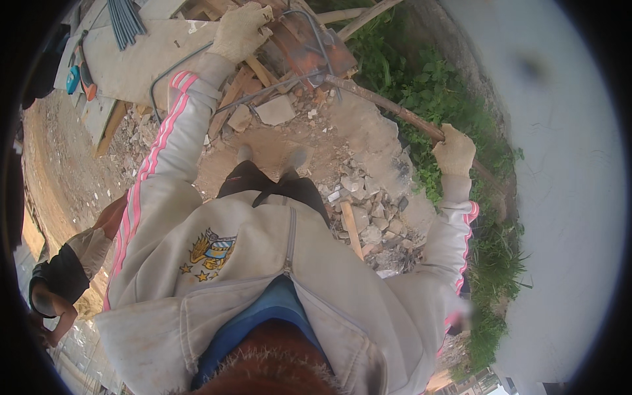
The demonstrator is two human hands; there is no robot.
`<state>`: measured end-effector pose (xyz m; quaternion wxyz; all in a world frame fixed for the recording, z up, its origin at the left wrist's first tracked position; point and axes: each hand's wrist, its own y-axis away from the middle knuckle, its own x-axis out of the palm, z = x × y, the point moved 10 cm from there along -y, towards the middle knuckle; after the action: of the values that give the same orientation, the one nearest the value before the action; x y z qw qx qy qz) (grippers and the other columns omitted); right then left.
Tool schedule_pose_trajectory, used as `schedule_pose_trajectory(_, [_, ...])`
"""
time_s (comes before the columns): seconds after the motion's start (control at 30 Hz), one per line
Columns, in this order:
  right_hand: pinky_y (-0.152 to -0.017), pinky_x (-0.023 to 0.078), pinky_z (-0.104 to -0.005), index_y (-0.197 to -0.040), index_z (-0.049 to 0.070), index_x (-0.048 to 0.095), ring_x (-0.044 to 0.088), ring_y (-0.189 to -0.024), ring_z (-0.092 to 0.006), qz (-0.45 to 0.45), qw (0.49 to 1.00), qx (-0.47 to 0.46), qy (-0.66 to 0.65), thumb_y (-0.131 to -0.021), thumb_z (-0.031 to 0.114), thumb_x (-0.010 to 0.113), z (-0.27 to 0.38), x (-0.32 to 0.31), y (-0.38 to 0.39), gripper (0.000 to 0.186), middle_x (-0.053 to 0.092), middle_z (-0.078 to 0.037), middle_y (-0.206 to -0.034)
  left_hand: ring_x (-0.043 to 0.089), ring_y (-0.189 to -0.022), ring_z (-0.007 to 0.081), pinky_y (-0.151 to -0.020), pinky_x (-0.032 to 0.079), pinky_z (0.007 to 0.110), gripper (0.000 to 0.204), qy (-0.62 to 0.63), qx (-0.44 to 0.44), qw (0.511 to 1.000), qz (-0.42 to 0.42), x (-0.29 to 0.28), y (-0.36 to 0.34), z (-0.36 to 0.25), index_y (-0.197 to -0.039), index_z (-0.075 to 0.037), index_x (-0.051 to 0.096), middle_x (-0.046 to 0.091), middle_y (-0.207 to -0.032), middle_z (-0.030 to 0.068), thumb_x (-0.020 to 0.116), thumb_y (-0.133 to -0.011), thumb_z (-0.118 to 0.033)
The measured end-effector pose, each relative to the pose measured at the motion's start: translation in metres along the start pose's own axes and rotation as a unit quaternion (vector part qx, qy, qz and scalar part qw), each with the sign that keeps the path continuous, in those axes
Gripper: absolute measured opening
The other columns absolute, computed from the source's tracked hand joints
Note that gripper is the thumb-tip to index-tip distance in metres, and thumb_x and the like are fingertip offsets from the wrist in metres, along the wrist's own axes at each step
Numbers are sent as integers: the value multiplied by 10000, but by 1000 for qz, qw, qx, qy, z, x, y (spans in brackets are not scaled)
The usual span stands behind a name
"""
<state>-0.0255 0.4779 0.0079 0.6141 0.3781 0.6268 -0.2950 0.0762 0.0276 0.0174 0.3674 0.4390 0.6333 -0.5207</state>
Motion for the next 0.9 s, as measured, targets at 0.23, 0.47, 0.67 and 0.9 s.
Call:
schedule_pose_trajectory(0.23, [-749, 527, -522, -934, 116, 693, 681, -860, -417, -7, 999, 45, -3, -768, 139, 655, 4, 0, 18, 172, 703, -178, -844, 661, -834, 349, -721, 515, 505, 175, 12, 4, 999, -39, -6, 2, 1, -909, -111, 636, 632, -853, 126, 685, -761, -190])
schedule_pose_trajectory(0.47, [-764, 537, -521, -969, 136, 716, 692, -873, -416, -47, 989, 140, -27, -794, 161, 635, 35, 28, 90, 194, 717, -177, -862, 682, -843, 345, -749, 528, 507, 148, 4, 16, 998, -65, -8, 2, -2, -903, -113, 650, 658, -863, 122, 670, -784, -198])
schedule_pose_trajectory(0.67, [-792, 552, -516, -1023, 145, 747, 706, -900, -405, -60, 964, 255, -47, -825, 172, 607, 93, 48, 154, 244, 740, -175, -924, 709, -904, 314, -777, 550, 491, 156, -8, -6, 1000, -20, -5, -1, 0, -910, -128, 694, 710, -901, 119, 662, -812, -244])
schedule_pose_trajectory(0.9, [-835, 553, -495, -1114, 170, 769, 714, -965, -390, -48, 916, 382, -112, -882, 277, 603, 171, 53, 206, 305, 750, -172, -1008, 725, -927, 307, -799, 560, 476, 162, 44, -25, 998, -21, -9, 2, 7, -927, -137, 726, 734, -953, 107, 648, -853, -259])
